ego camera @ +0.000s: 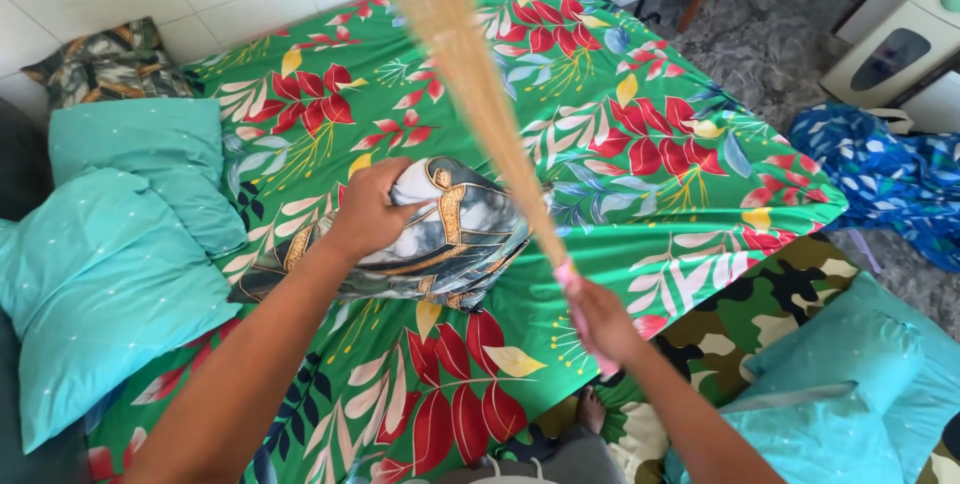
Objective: Beating dust out of pillows and the bedsheet using a hand broom.
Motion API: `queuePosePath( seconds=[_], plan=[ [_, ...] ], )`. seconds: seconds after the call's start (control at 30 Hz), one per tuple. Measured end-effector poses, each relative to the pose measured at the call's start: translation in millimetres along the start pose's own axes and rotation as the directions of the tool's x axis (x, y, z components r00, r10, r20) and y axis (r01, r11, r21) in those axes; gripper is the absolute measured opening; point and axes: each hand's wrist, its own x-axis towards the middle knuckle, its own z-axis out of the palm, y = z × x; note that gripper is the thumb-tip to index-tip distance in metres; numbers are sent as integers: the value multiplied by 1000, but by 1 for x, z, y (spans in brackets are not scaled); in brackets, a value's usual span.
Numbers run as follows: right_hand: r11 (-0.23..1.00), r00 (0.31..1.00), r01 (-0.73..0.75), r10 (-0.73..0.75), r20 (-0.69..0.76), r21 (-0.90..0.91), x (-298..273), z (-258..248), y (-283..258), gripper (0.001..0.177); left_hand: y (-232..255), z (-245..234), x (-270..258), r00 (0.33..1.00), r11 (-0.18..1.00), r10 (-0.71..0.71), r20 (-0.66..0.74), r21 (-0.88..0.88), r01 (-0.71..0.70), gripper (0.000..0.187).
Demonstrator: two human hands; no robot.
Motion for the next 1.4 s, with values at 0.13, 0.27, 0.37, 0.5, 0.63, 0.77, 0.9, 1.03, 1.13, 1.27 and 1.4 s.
queuePosePath(
  seconds=[0.13, 0.27, 0.37, 0.5, 0.63, 0.77, 0.9, 1.03, 1.13, 1.27, 1.4],
  plan=[
    [995, 996, -3, 12, 91, -103, 20, 0, 48, 48, -13, 13, -30, 993, 991, 110, 33, 72, -112, 51],
    [963, 980, -194, 180, -89, -186, 50, -15, 79, 45, 19, 30, -73, 959, 977, 211, 187, -78, -200, 59],
    [996, 977, 90, -91, -192, -18, 69, 25, 85, 40, 55, 60, -103, 921, 955, 270, 282, -200, -219, 54],
    [979, 993, 29, -5, -120, 204, 111, 51, 98, 40, 82, 91, -136, 908, 940, 319, 272, -215, -266, 52],
    [827, 976, -189, 216, 10, 530, 98, 71, 53, 41, 77, 97, -173, 932, 960, 206, 297, -248, -133, 44],
    [925, 977, -208, 185, 102, 318, 120, 78, 81, 26, 75, 91, -191, 955, 943, 15, 296, -322, 85, 41],
    [943, 996, -91, 90, 17, 321, 154, 113, 48, 25, 31, 71, -206, 939, 895, -275, 207, -301, 329, 42],
    [874, 996, 50, -79, 40, 483, 131, 141, -65, 13, 22, -5, -183, 925, 862, -377, -44, -383, 333, 37],
    [813, 970, 216, -244, -20, 541, 132, 149, -88, 10, 54, -52, -167, 968, 977, -192, -161, -129, 172, 37],
    [712, 924, 357, -366, -115, 604, 100, 135, -65, 20, 51, -43, -221, 978, 979, -22, -206, 192, 62, 53],
    [768, 976, 218, -172, -134, 603, 70, 110, 41, 29, -1, 51, -314, 674, 819, -469, -570, 5, 574, 70]
  ],
)
